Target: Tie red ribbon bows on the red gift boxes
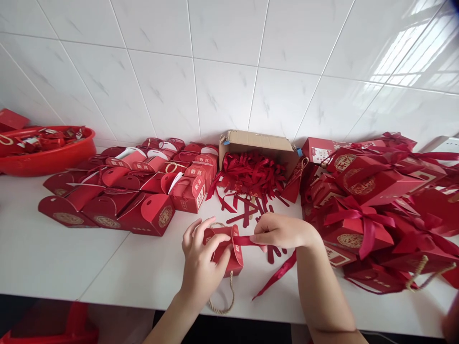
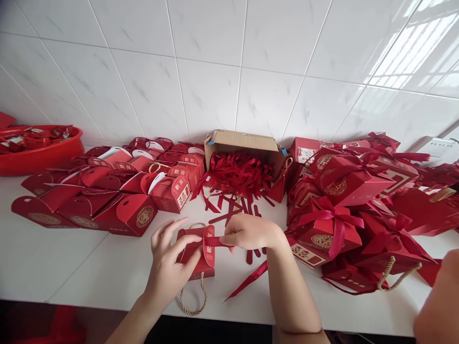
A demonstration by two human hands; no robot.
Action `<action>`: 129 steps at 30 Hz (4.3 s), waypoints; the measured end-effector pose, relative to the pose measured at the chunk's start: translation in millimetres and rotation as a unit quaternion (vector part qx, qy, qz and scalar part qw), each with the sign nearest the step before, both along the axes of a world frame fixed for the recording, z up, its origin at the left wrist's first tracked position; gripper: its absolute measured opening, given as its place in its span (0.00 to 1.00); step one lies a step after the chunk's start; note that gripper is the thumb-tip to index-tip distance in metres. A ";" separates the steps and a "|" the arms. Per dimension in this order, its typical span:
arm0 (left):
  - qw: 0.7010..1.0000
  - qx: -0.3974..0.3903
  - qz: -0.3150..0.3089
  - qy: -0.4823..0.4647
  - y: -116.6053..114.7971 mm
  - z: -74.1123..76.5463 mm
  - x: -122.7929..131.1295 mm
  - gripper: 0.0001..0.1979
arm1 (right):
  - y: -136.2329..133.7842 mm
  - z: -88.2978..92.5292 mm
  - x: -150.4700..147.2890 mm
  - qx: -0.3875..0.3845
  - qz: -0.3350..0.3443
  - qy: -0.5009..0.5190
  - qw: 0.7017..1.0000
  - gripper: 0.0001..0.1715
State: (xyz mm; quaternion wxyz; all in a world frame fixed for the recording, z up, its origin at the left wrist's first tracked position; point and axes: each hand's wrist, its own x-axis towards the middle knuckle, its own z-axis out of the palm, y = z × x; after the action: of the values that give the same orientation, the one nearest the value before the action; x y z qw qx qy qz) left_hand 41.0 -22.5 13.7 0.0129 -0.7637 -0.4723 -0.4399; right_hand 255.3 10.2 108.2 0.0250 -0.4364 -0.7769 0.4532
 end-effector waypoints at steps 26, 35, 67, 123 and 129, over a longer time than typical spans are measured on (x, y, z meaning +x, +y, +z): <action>0.994 0.053 0.091 0.020 -15.1 -13.7 13.5 0.07 | -2.7 -21.3 -8.6 0.025 -0.003 -0.076 0.997 0.19; 0.989 0.059 0.126 0.040 -24.5 -13.7 7.5 0.04 | -2.8 -7.4 -1.1 0.041 0.031 -0.046 0.998 0.17; 0.973 0.181 0.134 0.053 -4.3 11.5 2.6 0.06 | 4.2 -16.1 -6.1 0.171 -0.044 -0.015 0.984 0.17; 0.893 -0.178 0.051 -0.411 -34.1 -10.0 -21.9 0.13 | -6.1 -39.1 -62.1 0.256 -0.056 0.056 0.963 0.13; 0.892 -0.181 0.047 -0.411 -35.7 -9.4 -20.9 0.13 | -8.9 -38.1 -61.6 0.253 -0.063 0.052 0.964 0.14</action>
State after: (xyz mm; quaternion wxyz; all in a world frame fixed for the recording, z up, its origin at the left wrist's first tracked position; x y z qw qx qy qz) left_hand 20.1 -58.2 4.3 -0.3002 -0.4806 -0.5423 -0.6203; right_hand 193.7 1.3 70.1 0.2032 -0.4394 -0.8349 0.2620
